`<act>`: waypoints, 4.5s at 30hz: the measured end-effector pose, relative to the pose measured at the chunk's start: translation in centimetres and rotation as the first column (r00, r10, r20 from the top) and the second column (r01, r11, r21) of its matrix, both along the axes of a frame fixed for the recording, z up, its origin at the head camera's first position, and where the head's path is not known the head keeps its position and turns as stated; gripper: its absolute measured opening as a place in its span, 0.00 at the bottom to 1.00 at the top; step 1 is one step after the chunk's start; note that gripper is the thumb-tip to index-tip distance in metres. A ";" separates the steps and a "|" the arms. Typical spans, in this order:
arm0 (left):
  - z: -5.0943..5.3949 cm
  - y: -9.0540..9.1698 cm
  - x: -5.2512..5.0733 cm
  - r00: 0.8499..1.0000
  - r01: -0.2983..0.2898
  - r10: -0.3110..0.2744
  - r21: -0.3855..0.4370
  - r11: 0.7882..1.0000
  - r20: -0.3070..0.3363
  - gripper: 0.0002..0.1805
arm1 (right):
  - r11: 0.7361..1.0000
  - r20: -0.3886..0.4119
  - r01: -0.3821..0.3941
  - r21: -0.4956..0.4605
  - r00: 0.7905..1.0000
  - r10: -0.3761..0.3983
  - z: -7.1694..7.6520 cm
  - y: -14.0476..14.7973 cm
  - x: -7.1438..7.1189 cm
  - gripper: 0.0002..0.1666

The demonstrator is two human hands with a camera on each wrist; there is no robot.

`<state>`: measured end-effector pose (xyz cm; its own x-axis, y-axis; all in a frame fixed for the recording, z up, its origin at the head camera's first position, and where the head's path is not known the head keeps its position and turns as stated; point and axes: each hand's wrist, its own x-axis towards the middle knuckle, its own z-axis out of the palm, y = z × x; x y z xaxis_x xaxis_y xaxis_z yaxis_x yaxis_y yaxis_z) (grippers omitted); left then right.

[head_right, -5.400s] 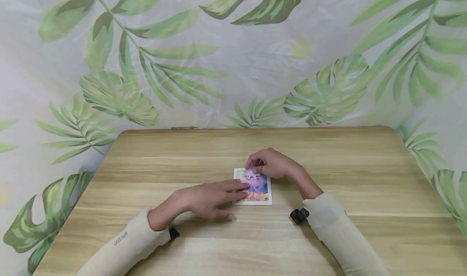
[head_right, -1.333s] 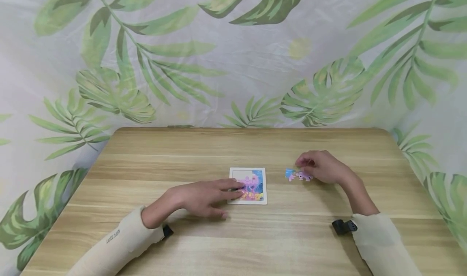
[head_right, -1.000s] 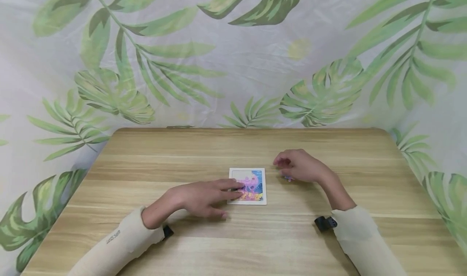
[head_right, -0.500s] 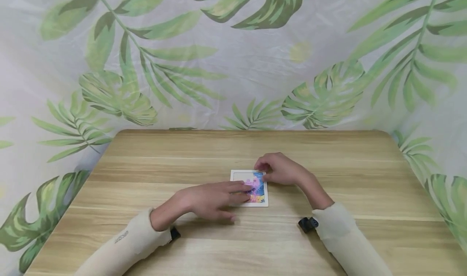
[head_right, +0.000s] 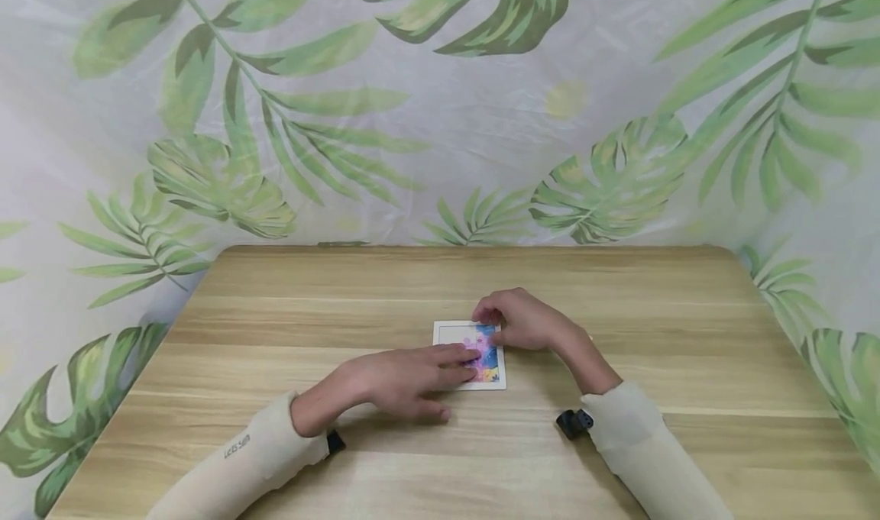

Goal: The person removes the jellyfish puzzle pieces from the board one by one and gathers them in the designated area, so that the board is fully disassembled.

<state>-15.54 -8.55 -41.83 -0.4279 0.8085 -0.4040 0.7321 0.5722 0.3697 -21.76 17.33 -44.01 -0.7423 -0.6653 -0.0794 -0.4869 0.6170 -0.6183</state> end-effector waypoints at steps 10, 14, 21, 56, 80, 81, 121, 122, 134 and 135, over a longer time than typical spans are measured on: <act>-0.2 0.1 -0.2 1.000 -0.002 0.002 0.007 1.000 -0.013 0.36 | 1.000 0.017 0.018 0.005 1.000 -0.018 -0.5 0.2 0.1 0.17; -0.3 0.1 -0.3 1.000 -0.003 0.003 0.010 1.000 -0.019 0.35 | 1.000 0.015 0.012 -0.003 1.000 -0.012 -0.5 0.1 0.1 0.16; -0.1 0.0 -0.4 1.000 0.003 -0.003 0.002 1.000 -0.020 0.35 | 1.000 0.012 0.022 -0.004 1.000 -0.022 -0.3 -0.1 0.0 0.17; -0.2 0.0 -0.1 0.992 0.033 -0.033 -0.005 0.999 -0.121 0.33 | 0.997 0.014 0.076 0.029 0.997 -0.076 -0.4 -0.6 0.3 0.19; -0.5 0.0 -0.1 0.997 0.016 -0.015 0.016 1.000 -0.082 0.32 | 0.995 0.076 0.079 -0.059 0.994 -0.074 -0.8 0.0 -0.3 0.14; -0.5 0.0 -0.1 0.997 0.015 -0.014 0.015 1.000 -0.081 0.32 | 0.994 0.092 0.082 -0.071 0.993 -0.075 -0.9 0.1 -0.4 0.14; -0.3 0.0 0.2 0.999 -0.008 0.008 -0.004 1.000 -0.050 0.34 | 0.959 0.288 0.240 -0.148 0.938 -0.191 0.4 9.6 1.5 0.13; -0.3 -0.1 0.2 0.999 -0.010 0.009 -0.004 1.000 -0.051 0.35 | 0.959 0.285 0.242 -0.145 0.939 -0.194 0.4 9.9 1.6 0.13; -0.2 -0.1 0.2 0.999 -0.017 0.016 -0.016 1.000 -0.042 0.34 | 0.954 0.253 0.281 -0.104 0.935 -0.248 0.2 13.9 2.8 0.12; -0.2 -0.1 0.3 0.999 -0.018 0.017 -0.016 1.000 -0.040 0.34 | 0.953 0.252 0.285 -0.099 0.934 -0.253 0.1 14.2 2.9 0.12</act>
<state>-15.29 -8.64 -41.99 -0.4582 0.7942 -0.3992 0.7358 0.5909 0.3309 -18.90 31.52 -43.88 -0.8659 -0.4597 -0.1973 -0.1462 0.6097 -0.7791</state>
